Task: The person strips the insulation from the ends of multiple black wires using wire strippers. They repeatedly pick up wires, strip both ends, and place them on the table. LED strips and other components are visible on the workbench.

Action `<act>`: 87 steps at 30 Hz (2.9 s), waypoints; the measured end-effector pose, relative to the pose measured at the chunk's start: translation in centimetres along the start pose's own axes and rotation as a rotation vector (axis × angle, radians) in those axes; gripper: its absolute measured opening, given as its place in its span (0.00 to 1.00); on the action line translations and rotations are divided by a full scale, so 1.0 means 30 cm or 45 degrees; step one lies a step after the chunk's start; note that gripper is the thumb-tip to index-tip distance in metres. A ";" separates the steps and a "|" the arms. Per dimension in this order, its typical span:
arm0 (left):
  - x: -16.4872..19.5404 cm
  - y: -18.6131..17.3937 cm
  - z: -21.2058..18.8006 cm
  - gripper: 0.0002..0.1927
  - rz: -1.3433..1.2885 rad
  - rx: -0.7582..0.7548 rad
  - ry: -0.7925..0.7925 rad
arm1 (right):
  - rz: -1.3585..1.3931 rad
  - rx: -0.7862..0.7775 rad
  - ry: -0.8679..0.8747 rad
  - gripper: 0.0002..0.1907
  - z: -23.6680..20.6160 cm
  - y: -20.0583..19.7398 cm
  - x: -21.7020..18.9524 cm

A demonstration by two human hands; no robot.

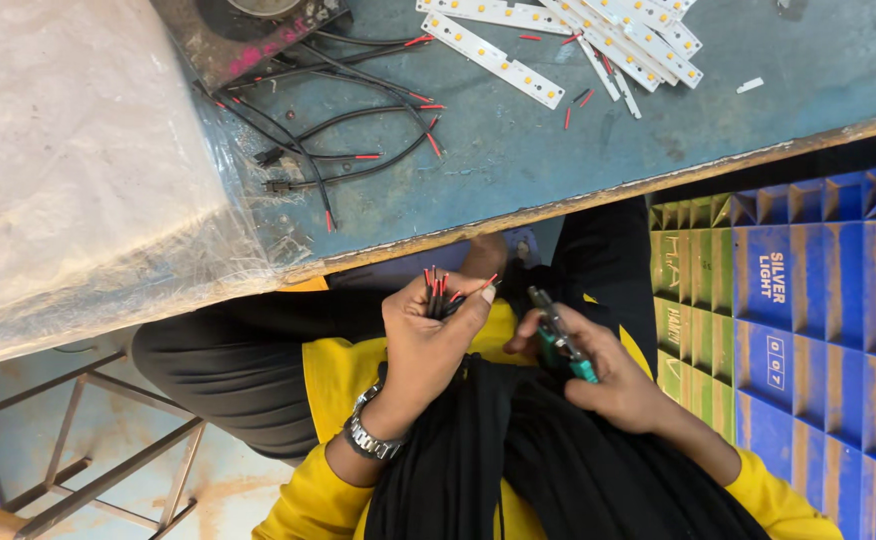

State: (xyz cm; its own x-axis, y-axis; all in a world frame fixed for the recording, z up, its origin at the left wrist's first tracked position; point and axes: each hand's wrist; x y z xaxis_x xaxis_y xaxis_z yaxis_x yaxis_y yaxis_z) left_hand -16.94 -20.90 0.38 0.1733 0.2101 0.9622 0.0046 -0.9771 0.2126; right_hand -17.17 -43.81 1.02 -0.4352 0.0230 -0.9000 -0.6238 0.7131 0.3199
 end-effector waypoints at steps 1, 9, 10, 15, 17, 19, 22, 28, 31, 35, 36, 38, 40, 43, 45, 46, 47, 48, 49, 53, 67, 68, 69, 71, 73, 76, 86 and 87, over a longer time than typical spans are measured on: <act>0.004 0.003 -0.001 0.01 0.028 -0.002 0.003 | 0.005 -0.018 -0.021 0.35 0.009 0.012 -0.013; 0.035 0.013 -0.005 0.05 0.447 -0.042 0.252 | -0.085 -0.062 0.007 0.36 0.014 0.019 0.015; 0.043 0.011 -0.002 0.07 0.469 -0.062 0.312 | -0.068 -0.060 0.021 0.36 0.016 0.017 0.012; 0.100 0.007 0.010 0.11 0.762 -0.170 0.574 | -0.011 -0.054 0.048 0.39 0.031 0.024 -0.005; 0.122 0.007 0.010 0.08 0.921 -0.177 0.602 | -0.099 -0.039 0.044 0.41 0.033 0.022 -0.004; 0.139 0.008 0.009 0.07 1.041 -0.188 0.635 | -0.145 -0.022 0.059 0.41 0.033 0.019 -0.001; 0.154 0.009 0.006 0.07 1.134 -0.202 0.673 | -0.185 -0.008 0.094 0.39 0.036 0.019 -0.005; 0.162 0.013 0.001 0.06 1.165 -0.203 0.676 | -0.521 0.103 0.033 0.30 0.047 0.037 -0.046; 0.163 0.015 0.000 0.06 1.164 -0.196 0.682 | -0.685 0.179 0.068 0.28 0.052 0.042 -0.059; 0.158 0.017 0.000 0.05 1.164 -0.189 0.676 | -0.688 0.192 0.092 0.25 0.058 0.044 -0.066; 0.155 0.017 0.001 0.05 1.163 -0.190 0.676 | -0.674 0.193 0.105 0.24 0.060 0.044 -0.067; 0.150 0.017 0.003 0.05 1.162 -0.184 0.687 | -0.684 0.199 0.113 0.24 0.063 0.043 -0.064; 0.148 0.016 0.003 0.06 1.162 -0.185 0.693 | -0.689 0.200 0.104 0.23 0.062 0.040 -0.057; 0.148 0.015 0.005 0.07 1.163 -0.194 0.693 | -0.682 0.190 0.047 0.21 0.057 0.026 -0.037; 0.151 0.017 0.005 0.08 1.162 -0.195 0.695 | -0.665 0.176 -0.012 0.19 0.051 0.018 -0.024; 0.153 0.018 0.006 0.09 1.159 -0.201 0.690 | -0.686 0.192 0.002 0.19 0.051 0.016 -0.020; 0.154 0.020 0.004 0.09 1.156 -0.205 0.684 | -0.707 0.207 0.016 0.18 0.049 0.017 -0.015; 0.155 0.020 0.005 0.10 1.153 -0.209 0.678 | -0.728 0.221 0.030 0.18 0.050 0.018 -0.013; 0.156 0.021 0.004 0.11 1.149 -0.214 0.685 | -0.709 0.232 0.007 0.18 0.051 0.020 -0.010; 0.162 0.018 0.001 0.13 1.103 -0.252 0.714 | -0.512 0.242 -0.079 0.20 0.034 0.007 0.015; 0.166 -0.028 -0.060 0.05 0.876 0.013 0.834 | 0.522 0.641 -0.993 0.34 -0.243 -0.387 -0.060; 0.155 -0.025 -0.064 0.05 0.824 0.058 0.779 | 0.600 0.606 -1.102 0.34 -0.270 -0.451 -0.083; 0.137 -0.015 -0.064 0.05 0.756 0.120 0.711 | 0.622 0.555 -1.100 0.35 -0.276 -0.497 -0.076; 0.084 0.041 -0.061 0.07 0.603 -0.008 0.506 | 0.539 0.428 -0.983 0.36 -0.279 -0.531 -0.032; 0.017 0.087 -0.014 0.09 0.495 -0.069 0.356 | 0.461 0.326 -0.873 0.37 -0.233 -0.493 0.030; -0.073 0.105 0.038 0.11 0.371 -0.048 0.170 | 0.389 0.314 -0.614 0.38 -0.111 -0.362 0.076; -0.126 0.063 0.057 0.08 -0.526 -0.178 -0.198 | 0.173 0.265 -0.391 0.37 0.013 -0.206 0.001; -0.123 0.060 0.056 0.08 -0.571 -0.183 -0.246 | 0.153 0.270 -0.383 0.36 0.011 -0.211 0.009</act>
State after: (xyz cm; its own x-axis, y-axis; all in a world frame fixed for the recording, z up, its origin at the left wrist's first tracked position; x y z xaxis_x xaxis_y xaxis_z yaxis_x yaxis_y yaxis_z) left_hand -15.91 -23.49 -3.09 0.3641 0.5851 0.7247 -0.0129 -0.7748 0.6320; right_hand -13.14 -48.09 -1.35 -0.2679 0.2973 -0.9164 -0.4183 0.8210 0.3886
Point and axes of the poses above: each hand's wrist, its own z-axis towards the middle knuckle, its own y-axis out of the palm, x = y × z, and after that the axes turned 7 degrees about -x, right-handed
